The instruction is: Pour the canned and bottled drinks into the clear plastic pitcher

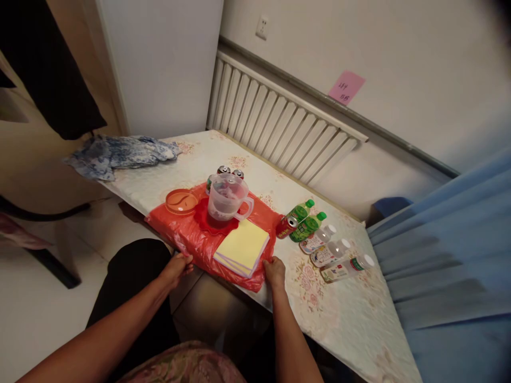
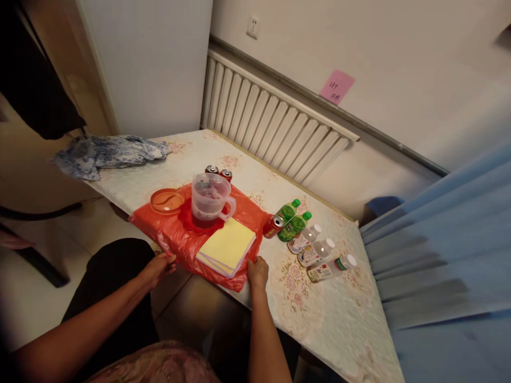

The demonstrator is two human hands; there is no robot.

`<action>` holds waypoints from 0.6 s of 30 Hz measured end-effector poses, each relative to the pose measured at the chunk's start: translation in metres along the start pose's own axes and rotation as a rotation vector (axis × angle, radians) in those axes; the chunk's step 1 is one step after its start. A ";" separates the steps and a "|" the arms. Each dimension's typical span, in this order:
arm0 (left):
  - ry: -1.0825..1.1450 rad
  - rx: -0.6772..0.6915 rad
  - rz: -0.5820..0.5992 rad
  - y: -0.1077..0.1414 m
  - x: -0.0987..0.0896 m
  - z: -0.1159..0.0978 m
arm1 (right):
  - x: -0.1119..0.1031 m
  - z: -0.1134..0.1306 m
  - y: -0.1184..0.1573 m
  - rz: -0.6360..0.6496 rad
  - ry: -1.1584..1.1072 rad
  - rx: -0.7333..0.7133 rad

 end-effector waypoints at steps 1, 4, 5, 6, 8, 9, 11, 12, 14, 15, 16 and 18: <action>0.001 -0.007 0.002 0.000 0.000 0.000 | 0.000 -0.001 0.000 0.000 -0.007 0.007; 0.009 -0.028 0.013 0.001 0.002 0.002 | -0.002 -0.004 0.002 0.006 -0.026 0.027; 0.014 -0.034 0.017 0.001 0.002 0.002 | -0.002 -0.005 0.003 0.012 -0.033 0.031; 0.020 -0.039 0.022 0.000 0.002 0.003 | -0.003 -0.005 0.004 0.019 -0.039 0.033; 0.032 -0.045 0.033 0.000 0.003 0.004 | -0.002 -0.007 0.007 0.035 -0.047 0.035; 0.037 -0.047 0.037 -0.001 0.003 0.005 | -0.002 -0.007 0.008 0.042 -0.049 0.037; 0.044 -0.049 0.042 -0.001 0.002 0.006 | -0.001 -0.007 0.012 0.055 -0.052 0.036; 0.046 -0.048 0.043 -0.002 0.002 0.006 | 0.000 -0.007 0.013 0.062 -0.054 0.034; 0.047 -0.045 0.042 -0.002 0.003 0.006 | 0.003 -0.006 0.016 0.078 -0.061 0.022; 0.046 -0.043 0.041 -0.002 0.003 0.006 | 0.004 -0.005 0.017 0.087 -0.065 0.015; 0.045 -0.042 0.040 -0.002 0.003 0.005 | 0.005 -0.005 0.018 0.096 -0.068 0.007; 0.043 -0.036 0.037 0.000 0.004 0.004 | 0.007 -0.004 0.020 0.112 -0.073 -0.007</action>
Point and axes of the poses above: each hand's wrist, its own y-axis away from the middle knuckle, its own x-axis out of the palm, z = x × y, the point moved 8 cm from there along -y, towards the middle knuckle, and after that the axes turned 13 degrees about y, right-handed, at the moved point
